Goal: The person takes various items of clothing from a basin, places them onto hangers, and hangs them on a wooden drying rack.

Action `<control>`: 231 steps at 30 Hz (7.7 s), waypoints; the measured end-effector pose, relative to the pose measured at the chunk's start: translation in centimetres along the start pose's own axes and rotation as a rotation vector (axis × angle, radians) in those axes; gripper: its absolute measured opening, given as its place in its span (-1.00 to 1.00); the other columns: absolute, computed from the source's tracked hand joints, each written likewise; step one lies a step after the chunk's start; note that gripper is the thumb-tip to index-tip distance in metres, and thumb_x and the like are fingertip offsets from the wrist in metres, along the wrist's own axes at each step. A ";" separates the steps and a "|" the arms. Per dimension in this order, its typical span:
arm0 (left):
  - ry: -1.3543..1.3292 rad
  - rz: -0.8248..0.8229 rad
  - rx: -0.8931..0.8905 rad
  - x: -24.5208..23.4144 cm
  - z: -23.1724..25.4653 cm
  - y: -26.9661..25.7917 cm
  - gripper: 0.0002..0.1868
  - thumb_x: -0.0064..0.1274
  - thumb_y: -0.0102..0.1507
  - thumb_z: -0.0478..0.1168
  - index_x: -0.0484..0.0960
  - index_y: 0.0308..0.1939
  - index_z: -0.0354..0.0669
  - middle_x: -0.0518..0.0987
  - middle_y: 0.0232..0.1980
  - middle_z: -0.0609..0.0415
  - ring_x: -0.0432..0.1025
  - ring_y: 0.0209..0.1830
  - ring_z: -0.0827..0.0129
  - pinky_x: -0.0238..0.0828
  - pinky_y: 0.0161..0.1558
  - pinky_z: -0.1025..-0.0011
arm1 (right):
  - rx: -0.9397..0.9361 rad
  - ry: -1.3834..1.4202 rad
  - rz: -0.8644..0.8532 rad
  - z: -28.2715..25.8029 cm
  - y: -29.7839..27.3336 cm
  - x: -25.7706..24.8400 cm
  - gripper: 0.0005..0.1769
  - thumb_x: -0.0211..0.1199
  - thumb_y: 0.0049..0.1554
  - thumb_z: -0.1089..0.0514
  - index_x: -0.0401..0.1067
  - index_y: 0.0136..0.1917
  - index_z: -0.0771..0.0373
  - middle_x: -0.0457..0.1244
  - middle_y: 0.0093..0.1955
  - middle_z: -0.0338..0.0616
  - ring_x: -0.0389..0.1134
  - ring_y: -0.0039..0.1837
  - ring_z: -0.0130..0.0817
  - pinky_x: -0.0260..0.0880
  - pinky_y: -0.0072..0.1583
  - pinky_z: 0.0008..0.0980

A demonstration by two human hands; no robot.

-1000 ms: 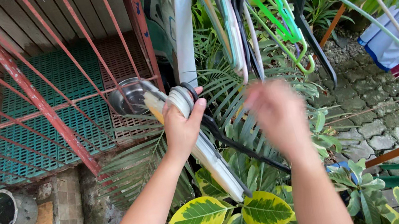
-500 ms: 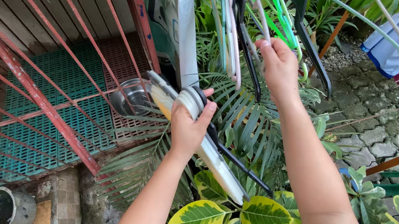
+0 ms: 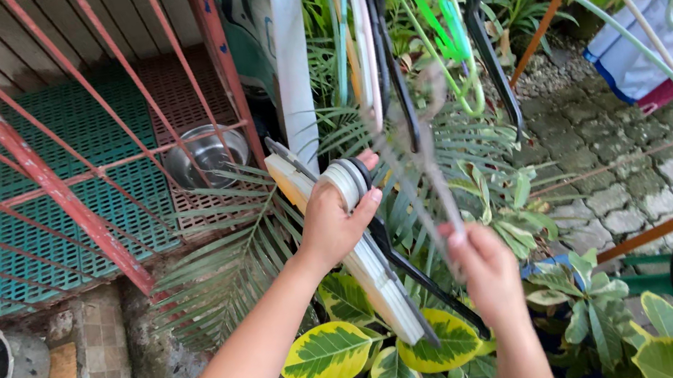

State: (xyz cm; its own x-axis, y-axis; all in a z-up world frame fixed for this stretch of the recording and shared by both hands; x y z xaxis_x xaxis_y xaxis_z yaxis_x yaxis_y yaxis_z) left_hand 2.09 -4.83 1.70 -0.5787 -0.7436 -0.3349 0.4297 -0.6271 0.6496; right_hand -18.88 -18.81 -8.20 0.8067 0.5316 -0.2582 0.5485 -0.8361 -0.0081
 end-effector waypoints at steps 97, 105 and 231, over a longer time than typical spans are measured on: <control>-0.039 -0.379 0.006 19.4 1.1 -1.0 -0.36 0.10 0.31 0.01 0.39 0.43 -0.08 0.47 0.42 0.02 0.23 0.54 0.15 -0.40 0.54 0.01 | -0.517 -0.892 0.804 -1.7 22.1 -25.8 -0.23 0.46 0.20 0.10 0.20 0.57 0.25 -0.02 0.60 0.29 -0.03 0.57 0.24 0.02 0.52 0.05; -0.078 -0.429 -0.100 19.8 -1.2 -0.8 -0.33 0.09 0.29 -0.01 0.35 0.44 -0.11 0.44 0.45 -0.02 0.14 0.61 0.14 -0.49 0.55 0.02 | -0.203 -0.860 0.715 -2.2 30.7 -27.4 -0.27 0.50 0.17 -0.22 0.32 0.27 0.39 0.31 0.08 0.26 0.30 0.16 0.24 0.29 0.14 0.14; 0.010 -0.351 0.021 -13.7 9.2 -33.1 -0.49 0.01 0.32 -0.23 0.37 0.35 -0.29 0.43 0.40 -0.17 0.23 0.51 -0.05 -0.38 0.60 -0.09 | -0.439 -0.591 0.057 -4.2 -37.2 11.6 -0.65 0.37 0.14 0.14 0.45 0.15 0.34 0.39 -0.05 0.06 0.46 -0.06 -0.06 0.45 -0.03 -0.25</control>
State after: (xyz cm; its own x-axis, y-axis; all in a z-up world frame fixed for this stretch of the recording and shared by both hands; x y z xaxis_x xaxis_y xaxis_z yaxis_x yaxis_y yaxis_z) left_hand -10.59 28.23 -8.90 -0.6820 -0.4854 -0.5471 0.1907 -0.8402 0.5076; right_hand -28.97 19.04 -6.83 0.6514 0.2243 -0.7248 0.6471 -0.6631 0.3763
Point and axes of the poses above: each hand's wrist, its own y-axis towards the middle knuckle, its own x-axis out of the palm, z = x × y, the point moved 7 cm from there along y, towards the middle knuckle
